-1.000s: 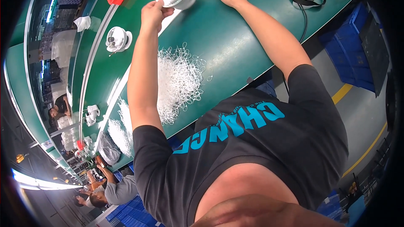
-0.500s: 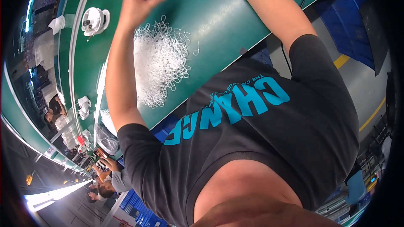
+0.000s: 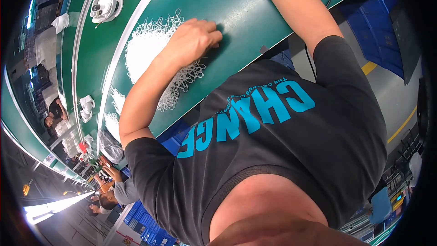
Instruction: Assembling small electronic components and wiring into a circular lighting fixture housing on a production line.
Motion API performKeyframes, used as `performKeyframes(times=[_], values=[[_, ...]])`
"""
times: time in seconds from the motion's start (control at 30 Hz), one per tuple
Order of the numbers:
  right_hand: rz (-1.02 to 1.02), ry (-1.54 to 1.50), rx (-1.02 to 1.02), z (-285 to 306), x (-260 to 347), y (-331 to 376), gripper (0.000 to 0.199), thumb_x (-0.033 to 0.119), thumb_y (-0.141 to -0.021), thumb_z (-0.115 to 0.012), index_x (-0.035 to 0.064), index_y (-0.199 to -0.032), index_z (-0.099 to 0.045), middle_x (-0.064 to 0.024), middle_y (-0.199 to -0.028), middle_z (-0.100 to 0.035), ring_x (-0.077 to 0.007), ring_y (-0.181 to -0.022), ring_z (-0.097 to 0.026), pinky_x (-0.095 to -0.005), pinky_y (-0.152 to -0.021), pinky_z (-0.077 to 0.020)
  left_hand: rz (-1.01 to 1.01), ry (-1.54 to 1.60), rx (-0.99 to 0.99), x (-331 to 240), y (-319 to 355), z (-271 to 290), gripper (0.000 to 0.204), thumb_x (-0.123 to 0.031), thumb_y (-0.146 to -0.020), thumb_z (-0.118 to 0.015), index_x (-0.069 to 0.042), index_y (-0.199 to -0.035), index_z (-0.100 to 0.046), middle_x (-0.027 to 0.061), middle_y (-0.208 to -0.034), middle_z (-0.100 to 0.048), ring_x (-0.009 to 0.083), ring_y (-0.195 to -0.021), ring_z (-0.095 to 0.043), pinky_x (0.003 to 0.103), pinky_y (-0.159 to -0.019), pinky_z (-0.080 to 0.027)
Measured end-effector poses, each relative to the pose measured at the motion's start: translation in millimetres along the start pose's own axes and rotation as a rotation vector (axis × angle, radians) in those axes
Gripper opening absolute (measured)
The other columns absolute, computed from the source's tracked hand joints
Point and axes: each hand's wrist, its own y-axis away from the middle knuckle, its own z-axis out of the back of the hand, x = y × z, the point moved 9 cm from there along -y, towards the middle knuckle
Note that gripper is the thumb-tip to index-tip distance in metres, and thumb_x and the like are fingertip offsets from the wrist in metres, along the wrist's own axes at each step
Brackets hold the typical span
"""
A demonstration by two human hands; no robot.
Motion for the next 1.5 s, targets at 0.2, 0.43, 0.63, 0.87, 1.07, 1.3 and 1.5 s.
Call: performKeyframes(times=[0.2,0.43,0.63,0.87,1.07,1.3,1.5], values=[[0.000,-0.018,0.024,1,5,0,0.025,0.025,-0.085,-0.058,0.0031,-0.094,-0.068,-0.0215,-0.094,-0.067,-0.0381,-0.089,-0.064,-0.0458,-0.079,-0.0505,0.176,-0.108,-0.209,38,-6,9,0.016,-0.017,-0.084,-0.067,-0.004,-0.079,-0.060,0.0112,-0.078,-0.058,0.0332,-0.074,-0.059,0.042,-0.065,-0.047],[0.040,-0.025,-0.013,-5,9,-5,0.026,0.025,-0.085,-0.058,0.0024,-0.093,-0.068,-0.0212,-0.093,-0.067,-0.0386,-0.088,-0.064,-0.0461,-0.079,-0.0507,0.511,0.139,-0.194,80,8,32,0.018,-0.015,-0.081,-0.072,-0.002,-0.092,-0.064,0.0111,-0.089,-0.065,0.0267,-0.082,-0.066,0.037,-0.071,-0.052],[0.048,-0.021,0.014,-1,21,-8,0.026,0.026,-0.085,-0.059,0.0017,-0.091,-0.067,-0.0219,-0.091,-0.067,-0.0389,-0.087,-0.064,-0.0463,-0.077,-0.0508,0.364,0.053,-0.144,64,2,26,0.014,-0.009,-0.079,-0.070,-0.003,-0.088,-0.062,0.0116,-0.084,-0.061,0.0310,-0.082,-0.062,0.041,-0.070,-0.049],[0.145,0.022,-0.026,3,37,-6,0.026,0.026,-0.086,-0.060,0.0005,-0.086,-0.064,-0.0213,-0.088,-0.065,-0.0389,-0.085,-0.063,-0.0457,-0.074,-0.0491,0.235,0.079,-0.113,54,9,36,0.016,-0.007,-0.081,-0.066,-0.002,-0.085,-0.052,0.0149,-0.083,-0.058,0.0370,-0.083,-0.057,0.044,-0.072,-0.046],[0.103,0.023,-0.002,14,46,3,0.027,0.027,-0.087,-0.061,0.0000,-0.087,-0.065,-0.0217,-0.089,-0.065,-0.0393,-0.086,-0.062,-0.0449,-0.075,-0.0486,0.590,0.534,-0.417,107,55,72,0.018,-0.016,-0.088,-0.067,-0.002,-0.090,-0.056,0.0069,-0.083,-0.065,0.0156,-0.080,-0.063,0.030,-0.073,-0.050],[-0.005,-0.039,0.091,6,33,-7,0.029,0.036,-0.090,-0.059,0.0085,-0.093,-0.067,-0.0087,-0.080,-0.067,-0.0260,-0.073,-0.063,-0.0365,-0.069,-0.0488,0.617,0.815,-1.299,230,163,146,0.015,-0.008,-0.080,-0.077,-0.001,-0.091,-0.071,0.0048,-0.085,-0.070,0.0115,-0.077,-0.064,0.024,-0.074,-0.051],[-0.002,0.006,0.044,15,40,-7,0.027,0.035,-0.091,-0.059,0.0092,-0.092,-0.067,-0.0103,-0.087,-0.068,-0.0305,-0.079,-0.064,-0.0397,-0.069,-0.0492,0.890,0.420,-1.302,326,211,211,0.029,-0.021,-0.083,-0.077,0.000,-0.102,-0.071,0.0076,-0.096,-0.072,0.0136,-0.085,-0.064,0.027,-0.078,-0.049]])
